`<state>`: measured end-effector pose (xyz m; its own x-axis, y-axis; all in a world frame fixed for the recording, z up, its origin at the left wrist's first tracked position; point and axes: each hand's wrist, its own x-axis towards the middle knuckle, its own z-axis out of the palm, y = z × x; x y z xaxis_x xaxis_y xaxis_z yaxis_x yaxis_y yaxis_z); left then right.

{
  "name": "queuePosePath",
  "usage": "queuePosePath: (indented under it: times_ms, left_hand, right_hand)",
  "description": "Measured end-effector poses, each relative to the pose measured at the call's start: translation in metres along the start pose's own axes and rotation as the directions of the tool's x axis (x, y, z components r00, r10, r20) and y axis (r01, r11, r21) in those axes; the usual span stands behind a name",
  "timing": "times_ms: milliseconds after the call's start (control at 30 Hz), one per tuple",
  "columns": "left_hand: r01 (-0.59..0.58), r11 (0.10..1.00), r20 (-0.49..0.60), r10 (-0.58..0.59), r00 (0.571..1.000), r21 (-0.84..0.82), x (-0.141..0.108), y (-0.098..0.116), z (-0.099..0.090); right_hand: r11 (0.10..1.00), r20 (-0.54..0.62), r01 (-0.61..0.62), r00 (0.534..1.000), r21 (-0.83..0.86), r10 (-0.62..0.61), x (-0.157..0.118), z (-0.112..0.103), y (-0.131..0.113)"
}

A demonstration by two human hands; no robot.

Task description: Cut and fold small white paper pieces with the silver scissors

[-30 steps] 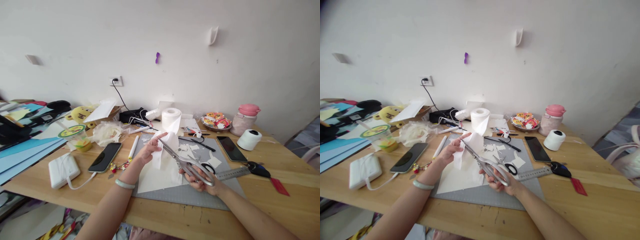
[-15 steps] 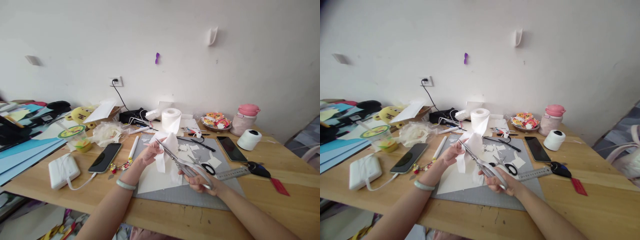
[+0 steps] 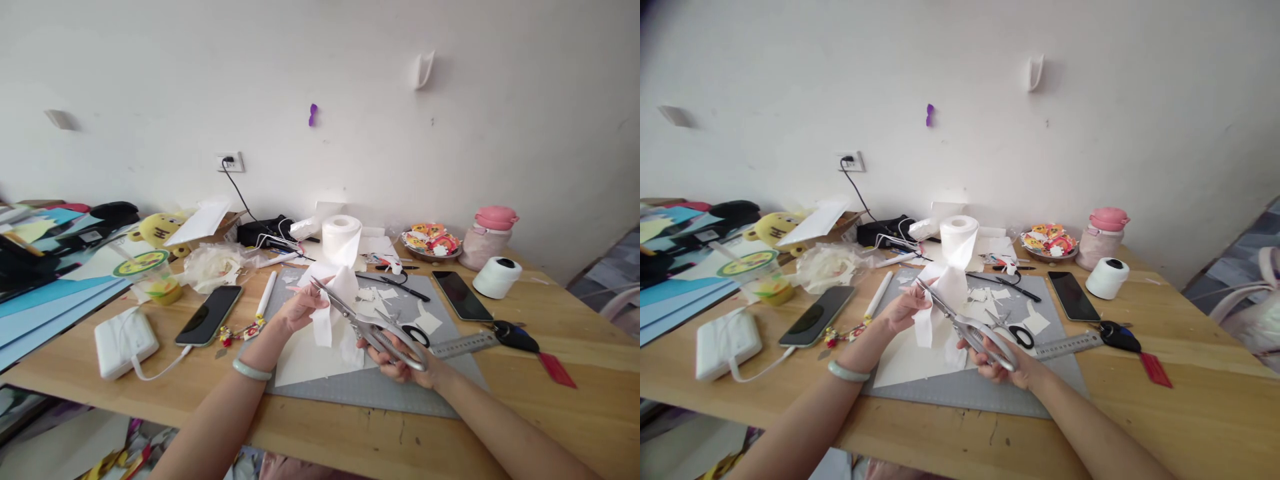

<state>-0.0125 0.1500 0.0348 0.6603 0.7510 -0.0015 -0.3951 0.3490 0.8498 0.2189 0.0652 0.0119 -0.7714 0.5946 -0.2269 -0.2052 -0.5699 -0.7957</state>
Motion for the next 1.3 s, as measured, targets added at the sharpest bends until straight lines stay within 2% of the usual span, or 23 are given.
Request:
queuePosePath:
  times_ms: [200, 300, 500, 633, 767, 867, 933, 967, 1000, 1033, 1067, 1133, 1167, 1233, 1300]
  left_hand:
    - [0.016, 1.0, 0.02, -0.016, 1.0, -0.005, 0.001, -0.001, -0.002]
    - [0.015, 1.0, 0.04, -0.014, 0.999, -0.004, 0.001, 0.0, -0.002]
    - [0.056, 0.998, 0.009, -0.056, 0.998, 0.004, -0.001, 0.002, -0.004]
    - [0.084, 0.99, -0.027, -0.081, 0.996, 0.117, -0.001, -0.003, -0.004]
    - [0.173, 0.942, 0.015, -0.185, 0.983, 0.287, 0.001, -0.01, 0.002]
    - [0.117, 0.958, -0.042, -0.11, 0.993, 0.261, 0.003, -0.007, 0.005]
    - [0.023, 0.977, -0.192, 0.019, 0.981, 0.211, 0.004, 0.0, 0.002]
    - [-0.034, 0.982, -0.3, 0.09, 0.95, 0.185, 0.005, 0.004, -0.002]
    - [-0.08, 0.983, -0.445, 0.148, 0.883, 0.168, 0.005, 0.008, -0.006]
    - [-0.123, 0.98, -0.602, 0.193, 0.775, 0.155, 0.006, 0.012, -0.011]
    - [-0.145, 0.976, -0.675, 0.216, 0.706, 0.161, 0.006, 0.015, -0.017]
    - [-0.189, 0.96, -0.811, 0.275, 0.517, 0.205, 0.007, 0.018, -0.026]
    - [-0.207, 0.952, -0.839, 0.297, 0.457, 0.224, 0.007, 0.018, -0.028]
    - [-0.237, 0.925, -0.861, 0.367, 0.353, 0.297, 0.008, 0.017, -0.03]
    - [-0.265, 0.86, -0.813, 0.503, 0.295, 0.436, 0.008, 0.015, -0.029]
  right_hand:
    - [0.992, -0.101, -0.002, 0.995, -0.124, -0.011, -0.002, 0.003, 0.002]
    - [0.991, -0.089, 0.005, 0.996, -0.137, -0.018, -0.003, 0.003, 0.003]
    - [0.985, -0.085, 0.037, 0.995, -0.171, -0.052, -0.003, 0.008, 0.001]
    - [0.978, -0.131, 0.035, 0.989, -0.204, -0.063, -0.001, 0.011, 0.001]
    - [0.967, -0.142, 0.036, 0.987, -0.252, -0.074, 0.001, 0.013, 0.001]
    - [0.968, -0.148, 0.05, 0.985, -0.248, -0.089, 0.001, 0.012, 0.003]
    - [0.959, -0.179, 0.058, 0.978, -0.278, -0.111, 0.002, 0.012, 0.005]
    - [0.95, -0.205, 0.051, 0.972, -0.307, -0.119, 0.002, 0.012, 0.006]
    - [0.935, -0.237, 0.042, 0.962, -0.352, -0.133, 0.003, 0.013, 0.007]
    - [0.909, -0.269, 0.042, 0.949, -0.415, -0.166, 0.004, 0.014, 0.008]
    - [0.867, -0.296, 0.046, 0.93, -0.496, -0.218, 0.005, 0.016, 0.008]
    - [0.715, -0.333, 0.034, 0.869, -0.698, -0.367, 0.006, 0.019, 0.006]
    - [0.606, -0.353, -0.014, 0.823, -0.795, -0.444, 0.005, 0.02, 0.005]
    - [0.374, -0.386, -0.189, 0.725, -0.908, -0.571, 0.005, 0.021, 0.003]
    - [0.177, -0.382, -0.357, 0.661, -0.917, -0.646, 0.004, 0.02, 0.002]
